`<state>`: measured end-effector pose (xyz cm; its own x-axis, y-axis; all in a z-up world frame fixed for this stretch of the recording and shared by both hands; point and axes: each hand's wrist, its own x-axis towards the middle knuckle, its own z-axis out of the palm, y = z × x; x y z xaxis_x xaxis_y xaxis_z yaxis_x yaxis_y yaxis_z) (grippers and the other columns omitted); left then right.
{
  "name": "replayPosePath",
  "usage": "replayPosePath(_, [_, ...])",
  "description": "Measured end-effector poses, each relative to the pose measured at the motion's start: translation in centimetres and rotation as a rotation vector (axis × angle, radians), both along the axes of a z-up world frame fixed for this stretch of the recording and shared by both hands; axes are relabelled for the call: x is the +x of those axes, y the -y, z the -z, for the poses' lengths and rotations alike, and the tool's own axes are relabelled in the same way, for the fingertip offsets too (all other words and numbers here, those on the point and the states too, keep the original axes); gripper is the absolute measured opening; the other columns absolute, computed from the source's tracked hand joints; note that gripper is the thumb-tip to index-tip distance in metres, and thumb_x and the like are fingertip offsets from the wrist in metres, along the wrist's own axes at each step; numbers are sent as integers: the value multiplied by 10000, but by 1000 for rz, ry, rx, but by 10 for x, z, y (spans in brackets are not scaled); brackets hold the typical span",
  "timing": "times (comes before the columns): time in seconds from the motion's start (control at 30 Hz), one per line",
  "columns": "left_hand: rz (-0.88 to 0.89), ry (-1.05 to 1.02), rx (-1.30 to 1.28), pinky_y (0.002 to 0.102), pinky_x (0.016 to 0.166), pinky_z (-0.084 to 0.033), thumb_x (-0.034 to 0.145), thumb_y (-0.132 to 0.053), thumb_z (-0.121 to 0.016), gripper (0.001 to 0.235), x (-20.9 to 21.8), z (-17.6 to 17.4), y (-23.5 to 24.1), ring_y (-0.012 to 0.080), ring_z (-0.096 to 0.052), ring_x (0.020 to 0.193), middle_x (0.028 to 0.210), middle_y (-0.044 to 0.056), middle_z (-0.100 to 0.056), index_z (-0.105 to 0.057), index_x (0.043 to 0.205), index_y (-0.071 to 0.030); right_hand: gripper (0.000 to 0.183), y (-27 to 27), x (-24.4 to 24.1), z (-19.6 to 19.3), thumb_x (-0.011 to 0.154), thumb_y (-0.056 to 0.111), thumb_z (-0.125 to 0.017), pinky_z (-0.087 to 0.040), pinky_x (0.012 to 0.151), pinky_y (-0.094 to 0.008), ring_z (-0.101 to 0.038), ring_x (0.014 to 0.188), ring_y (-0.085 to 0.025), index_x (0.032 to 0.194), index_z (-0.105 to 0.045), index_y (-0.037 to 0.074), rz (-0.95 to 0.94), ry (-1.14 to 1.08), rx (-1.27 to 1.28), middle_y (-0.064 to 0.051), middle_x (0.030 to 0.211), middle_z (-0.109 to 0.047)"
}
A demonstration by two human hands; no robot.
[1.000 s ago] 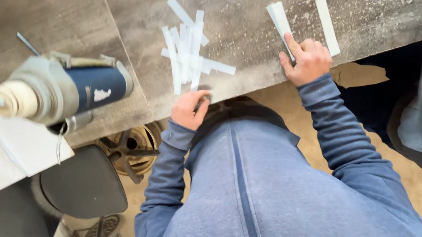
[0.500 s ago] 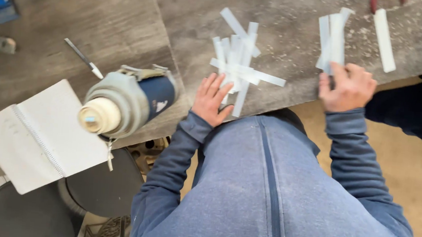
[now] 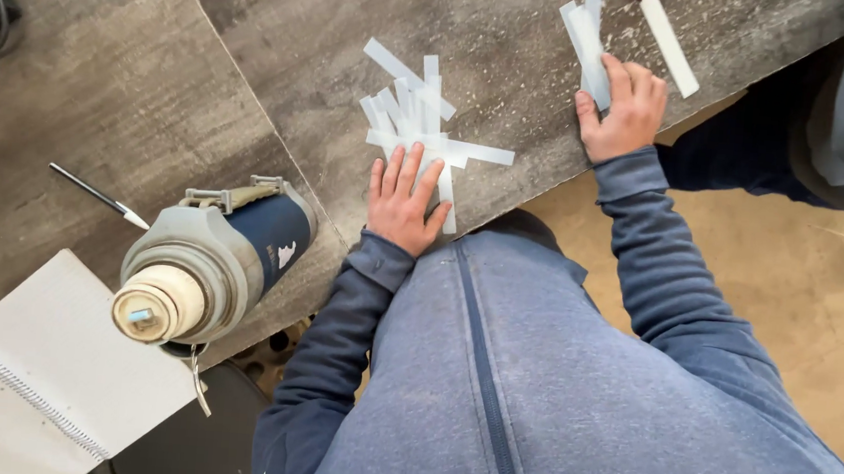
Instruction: Cutting strips of white insulation material from a sheet using scissors on a workshop table.
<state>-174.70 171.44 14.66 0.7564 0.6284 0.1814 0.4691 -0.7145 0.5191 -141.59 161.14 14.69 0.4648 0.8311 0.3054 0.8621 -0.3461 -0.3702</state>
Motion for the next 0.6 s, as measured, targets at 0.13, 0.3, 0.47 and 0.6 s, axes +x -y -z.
replayPosePath(0.13, [-38,-24,53,587,1240,-224,908,-315,-708,554,21,7,-5,368,-354,1510,1603,143,-429,-600,1432,-170,425,10,14,24,1042,130,-674,-457,1067,-461,-520,1183,-351,1464,-644,92,15,-146,25,-136,1315,-591])
replayPosePath(0.3, [-132,30,44,572,1251,-233,928,-273,-681,524,26,13,-10,356,-369,1508,1594,132,-453,-597,1435,-171,317,-6,-22,-22,982,144,-762,-441,1019,-478,-543,1173,-350,1286,-703,77,-110,98,92,-149,1283,-619])
replayPosePath(0.47, [-254,71,12,559,1254,-242,935,-271,-692,528,-6,4,6,338,-400,1486,1560,125,-484,-585,1441,-166,338,-28,-97,-26,926,180,-771,-487,974,-462,-587,1098,-357,1232,-709,53,-402,-157,25,-159,1165,-645])
replayPosePath(0.6, [-270,37,1,558,1247,-260,931,-265,-697,532,-19,8,16,317,-439,1450,1503,112,-530,-577,1436,-146,285,-22,-121,-27,932,153,-750,-513,855,-429,-613,957,-336,1194,-720,42,-539,-288,-43,-149,1053,-670])
